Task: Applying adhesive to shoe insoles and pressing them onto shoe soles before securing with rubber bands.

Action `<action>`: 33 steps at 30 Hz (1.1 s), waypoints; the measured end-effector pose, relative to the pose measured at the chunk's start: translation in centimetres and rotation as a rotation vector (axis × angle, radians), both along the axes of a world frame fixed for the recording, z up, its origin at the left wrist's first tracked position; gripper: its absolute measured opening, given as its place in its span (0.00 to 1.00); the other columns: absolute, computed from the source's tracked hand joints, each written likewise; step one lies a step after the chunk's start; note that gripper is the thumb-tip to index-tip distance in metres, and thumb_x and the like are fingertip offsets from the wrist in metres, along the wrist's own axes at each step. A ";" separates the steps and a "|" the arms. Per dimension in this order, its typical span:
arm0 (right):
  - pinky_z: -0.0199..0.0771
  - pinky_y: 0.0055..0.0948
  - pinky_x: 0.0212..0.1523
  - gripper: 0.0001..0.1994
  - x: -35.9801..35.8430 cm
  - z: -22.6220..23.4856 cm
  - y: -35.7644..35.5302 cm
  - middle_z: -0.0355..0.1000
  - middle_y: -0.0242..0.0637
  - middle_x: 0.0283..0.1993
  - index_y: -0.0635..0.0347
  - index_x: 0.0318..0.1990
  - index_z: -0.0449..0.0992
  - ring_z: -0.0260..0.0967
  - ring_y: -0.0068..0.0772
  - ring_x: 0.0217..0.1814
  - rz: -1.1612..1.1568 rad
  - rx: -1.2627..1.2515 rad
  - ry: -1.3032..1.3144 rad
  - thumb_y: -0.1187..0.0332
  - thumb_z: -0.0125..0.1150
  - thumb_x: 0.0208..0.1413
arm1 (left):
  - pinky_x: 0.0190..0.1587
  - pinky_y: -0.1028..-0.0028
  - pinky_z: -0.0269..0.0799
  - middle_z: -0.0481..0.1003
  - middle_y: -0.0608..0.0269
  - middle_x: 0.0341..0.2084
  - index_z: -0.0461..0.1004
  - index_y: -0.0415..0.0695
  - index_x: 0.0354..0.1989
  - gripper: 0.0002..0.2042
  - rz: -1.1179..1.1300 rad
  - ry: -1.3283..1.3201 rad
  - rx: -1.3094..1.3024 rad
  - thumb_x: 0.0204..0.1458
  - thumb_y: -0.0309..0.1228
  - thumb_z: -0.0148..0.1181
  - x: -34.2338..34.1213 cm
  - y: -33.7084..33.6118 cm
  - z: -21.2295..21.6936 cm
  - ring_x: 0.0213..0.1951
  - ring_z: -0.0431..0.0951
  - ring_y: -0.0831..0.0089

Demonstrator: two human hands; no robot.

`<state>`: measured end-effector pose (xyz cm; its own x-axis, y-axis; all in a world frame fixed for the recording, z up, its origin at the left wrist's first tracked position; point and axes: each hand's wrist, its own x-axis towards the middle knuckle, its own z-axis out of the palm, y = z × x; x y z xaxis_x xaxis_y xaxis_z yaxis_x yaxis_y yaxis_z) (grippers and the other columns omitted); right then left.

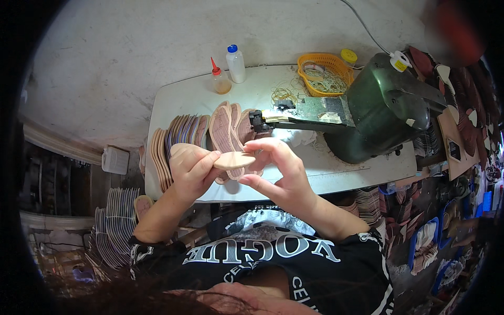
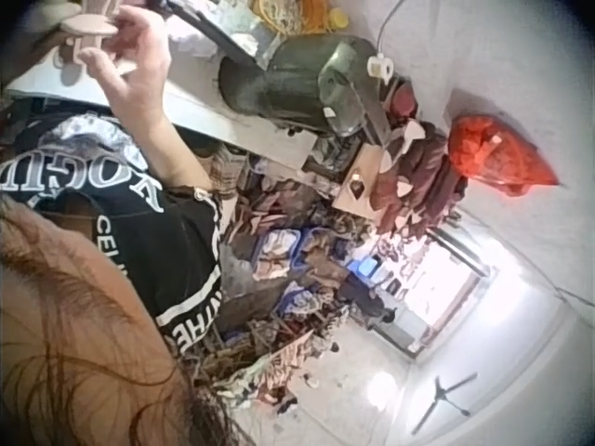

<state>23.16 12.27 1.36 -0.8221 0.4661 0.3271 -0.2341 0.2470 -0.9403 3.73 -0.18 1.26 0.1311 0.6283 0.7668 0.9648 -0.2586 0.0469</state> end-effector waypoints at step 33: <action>0.64 0.17 0.16 0.16 -3.8 -8.3 -1.0 0.72 0.36 0.21 0.67 0.41 0.76 0.67 0.20 0.16 0.559 -0.189 -0.828 0.62 0.49 0.63 | 0.30 0.63 0.75 0.77 0.57 0.15 0.77 0.38 0.23 0.21 0.650 -1.083 -1.506 0.56 0.45 0.52 2.3 -18.6 -16.7 0.18 0.78 0.66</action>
